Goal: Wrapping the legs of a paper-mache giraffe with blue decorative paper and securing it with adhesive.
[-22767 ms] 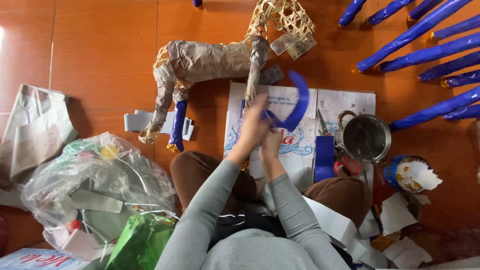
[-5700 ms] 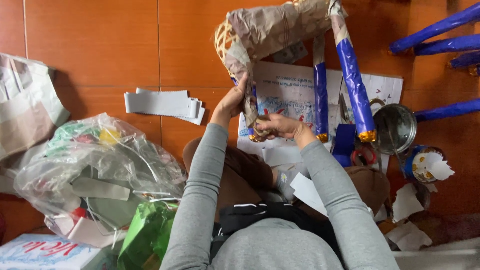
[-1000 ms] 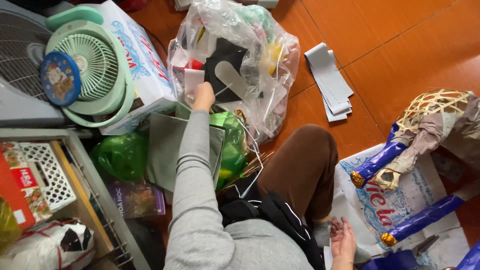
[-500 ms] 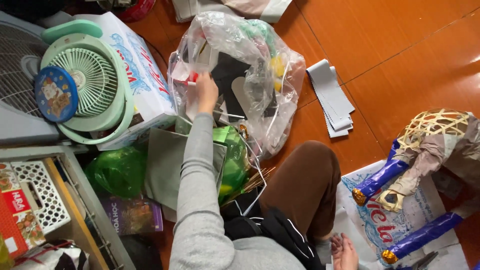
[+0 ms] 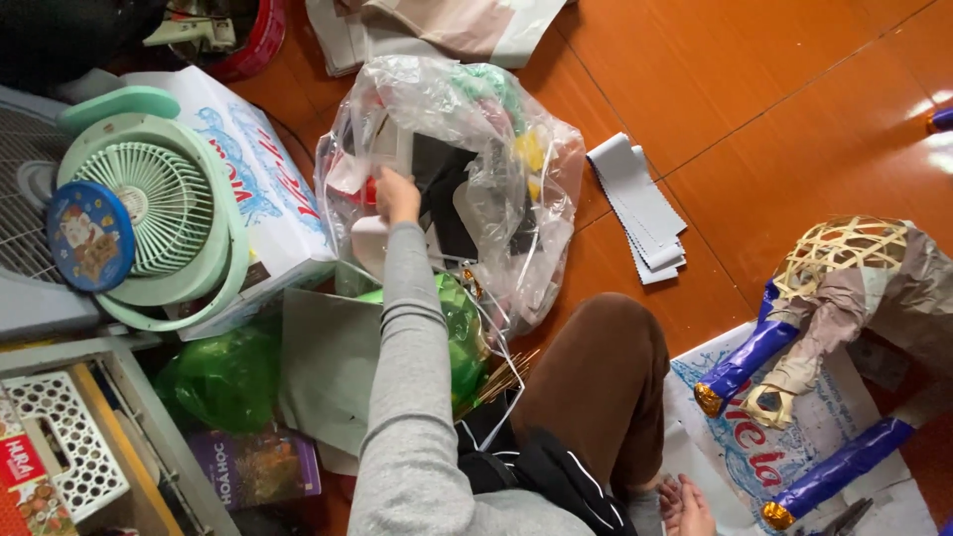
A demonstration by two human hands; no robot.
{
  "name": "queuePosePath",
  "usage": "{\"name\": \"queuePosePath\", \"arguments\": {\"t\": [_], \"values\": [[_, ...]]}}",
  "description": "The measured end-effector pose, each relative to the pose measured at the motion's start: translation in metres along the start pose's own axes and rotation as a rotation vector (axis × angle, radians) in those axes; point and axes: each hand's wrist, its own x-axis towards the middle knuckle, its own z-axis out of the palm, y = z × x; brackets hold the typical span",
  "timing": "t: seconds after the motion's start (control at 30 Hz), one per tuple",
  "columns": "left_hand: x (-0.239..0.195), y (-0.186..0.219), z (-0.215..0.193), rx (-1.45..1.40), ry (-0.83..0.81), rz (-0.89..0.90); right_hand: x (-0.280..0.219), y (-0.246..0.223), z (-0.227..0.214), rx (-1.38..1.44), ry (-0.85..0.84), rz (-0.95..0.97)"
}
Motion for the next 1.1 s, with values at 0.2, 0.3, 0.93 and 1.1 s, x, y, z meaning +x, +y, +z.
{"name": "queuePosePath", "arguments": {"t": [0.2,0.3,0.93,1.1], "values": [[0.065,-0.045,0.054,-0.144,0.297,0.362,0.002,-0.004,0.001,-0.019,0.008,0.032],[0.065,-0.046,0.057,-0.172,-0.031,0.431,-0.017,-0.019,0.019,-0.014,0.07,0.032],[0.053,-0.022,0.027,-0.048,-0.141,0.492,0.032,0.019,-0.007,-0.009,-0.013,-0.011],[0.013,0.014,-0.019,-0.022,-0.039,0.392,0.036,0.023,-0.01,0.013,-0.045,-0.015]]}}
